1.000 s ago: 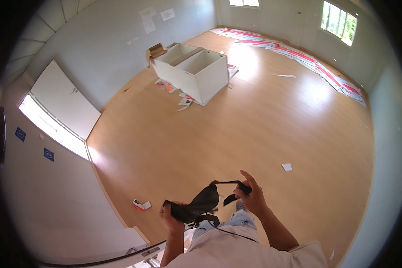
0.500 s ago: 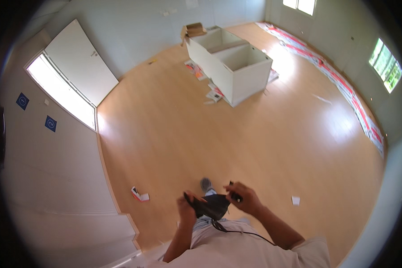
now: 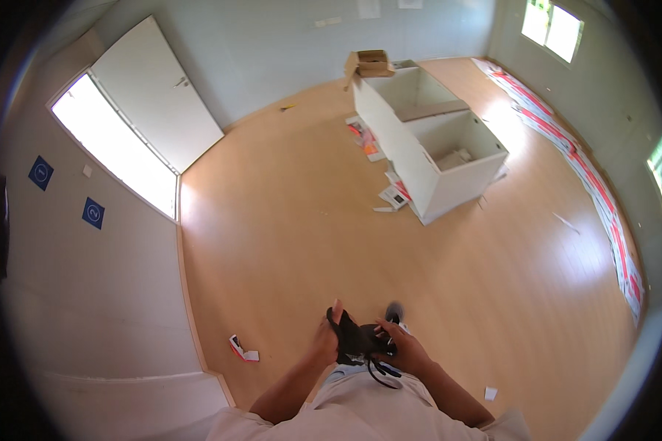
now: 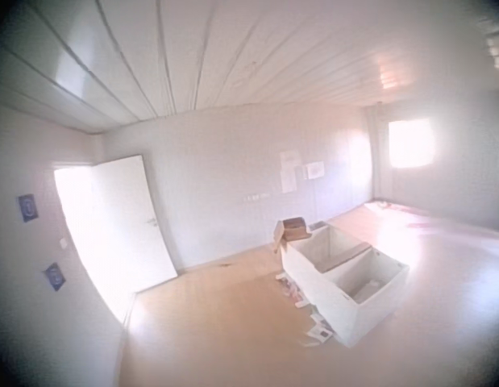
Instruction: The person installs wooden baseboards along the bottom of a wall and window frame. They cut the wood pieces to size using shears, apply sealant with a caulking gun, and press the trim into place. The person also wipes the area with a cloth and moves around the room to reach different sections.
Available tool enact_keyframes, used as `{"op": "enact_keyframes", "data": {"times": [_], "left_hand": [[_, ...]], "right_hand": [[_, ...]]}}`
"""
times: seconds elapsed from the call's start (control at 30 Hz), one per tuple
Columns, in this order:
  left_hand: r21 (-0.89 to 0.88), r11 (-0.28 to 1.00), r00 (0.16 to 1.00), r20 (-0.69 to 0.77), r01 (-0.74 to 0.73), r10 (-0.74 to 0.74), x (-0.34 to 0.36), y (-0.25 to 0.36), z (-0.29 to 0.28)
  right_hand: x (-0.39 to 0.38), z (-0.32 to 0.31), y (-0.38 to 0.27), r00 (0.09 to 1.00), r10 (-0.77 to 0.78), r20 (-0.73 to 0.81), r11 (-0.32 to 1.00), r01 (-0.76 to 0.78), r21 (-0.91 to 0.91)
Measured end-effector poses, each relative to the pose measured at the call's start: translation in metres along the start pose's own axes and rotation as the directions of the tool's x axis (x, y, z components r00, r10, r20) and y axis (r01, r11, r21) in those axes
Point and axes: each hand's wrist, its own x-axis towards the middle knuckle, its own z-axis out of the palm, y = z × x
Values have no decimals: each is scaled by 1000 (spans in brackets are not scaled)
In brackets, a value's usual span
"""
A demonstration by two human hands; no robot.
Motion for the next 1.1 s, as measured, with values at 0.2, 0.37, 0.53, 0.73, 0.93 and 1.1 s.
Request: {"op": "enact_keyframes", "data": {"times": [0.2, 0.37, 0.53, 0.73, 0.93, 1.1], "left_hand": [[56, 992, 982, -139, -117, 124, 101, 76, 20], [-182, 933, 928, -271, -310, 256, 174, 149, 29], [-287, 815, 862, -234, -504, 450, 230, 234, 49], [-286, 864, 907, -52, -414, 418, 334, 301, 78], [-307, 872, 843, 274, -381, 464, 485, 374, 95], [-359, 918, 788, 511, -167, 343, 620, 448, 118]], "right_hand": [[137, -53, 60, 977, -191, -92, 955, 164, -246], [271, -137, 81, 988, -127, -84, 989, 120, -84], [381, -245, 13, 971, -213, 106, 972, 222, -79], [489, -312, -22, 982, -173, 69, 962, 154, 224], [611, -351, 15, 984, -85, -156, 816, 159, 555], [707, -416, -21, 974, 102, -203, 560, 112, 821]]}}
